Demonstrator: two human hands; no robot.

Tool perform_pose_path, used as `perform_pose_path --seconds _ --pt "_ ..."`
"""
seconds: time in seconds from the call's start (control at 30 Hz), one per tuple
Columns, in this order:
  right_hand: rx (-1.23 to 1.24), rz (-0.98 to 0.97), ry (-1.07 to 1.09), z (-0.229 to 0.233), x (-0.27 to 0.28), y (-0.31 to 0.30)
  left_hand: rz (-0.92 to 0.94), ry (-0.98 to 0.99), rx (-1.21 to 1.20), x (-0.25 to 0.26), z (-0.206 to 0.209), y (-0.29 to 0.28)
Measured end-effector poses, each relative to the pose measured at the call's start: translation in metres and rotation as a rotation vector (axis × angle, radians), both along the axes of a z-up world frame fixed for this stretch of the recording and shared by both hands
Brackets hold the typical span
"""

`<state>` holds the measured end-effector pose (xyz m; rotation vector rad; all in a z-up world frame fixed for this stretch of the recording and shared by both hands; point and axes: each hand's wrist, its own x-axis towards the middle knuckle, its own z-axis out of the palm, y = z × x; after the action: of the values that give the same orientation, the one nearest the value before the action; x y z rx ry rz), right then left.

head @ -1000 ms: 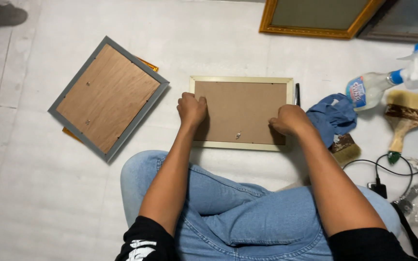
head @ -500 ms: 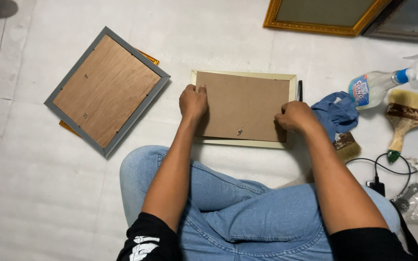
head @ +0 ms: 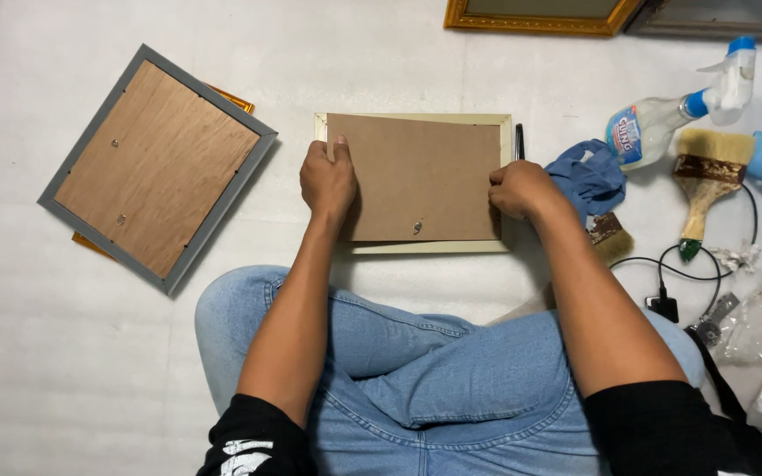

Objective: Preparing a picture frame by cleaning the glass and frame components using a brush and glass cleaner.

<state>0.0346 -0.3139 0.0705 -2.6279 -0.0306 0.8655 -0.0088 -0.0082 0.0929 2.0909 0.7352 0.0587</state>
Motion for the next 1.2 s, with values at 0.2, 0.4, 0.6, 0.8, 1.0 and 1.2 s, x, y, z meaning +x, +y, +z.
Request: perform_pose_path --seconds 0.2,0.4,0.6,0.8,1.0,1.2 --pt "-0.030 0.040 0.036 0.019 -0.007 0.007 0.027 0.063 -0.061 0.008 -0.024 0.018" --pt "-0.119 0.112 0.194 0.059 -0.041 0.068 0.001 0.121 0.005 0.011 -0.036 0.018" --pt "-0.182 0.092 0.082 0.032 -0.060 0.078 0.007 0.077 -0.017 0.014 -0.049 0.024" --pt "-0.171 0.091 0.045 0.037 -0.065 0.080 -0.006 0.055 0.042 0.014 -0.039 0.016" --pt "-0.194 0.170 0.098 0.038 -0.042 0.062 -0.076 0.016 -0.055 0.013 -0.003 0.023" --pt "-0.025 0.151 0.136 0.149 -0.035 0.057 -0.007 -0.092 -0.139 -0.003 0.054 0.054"
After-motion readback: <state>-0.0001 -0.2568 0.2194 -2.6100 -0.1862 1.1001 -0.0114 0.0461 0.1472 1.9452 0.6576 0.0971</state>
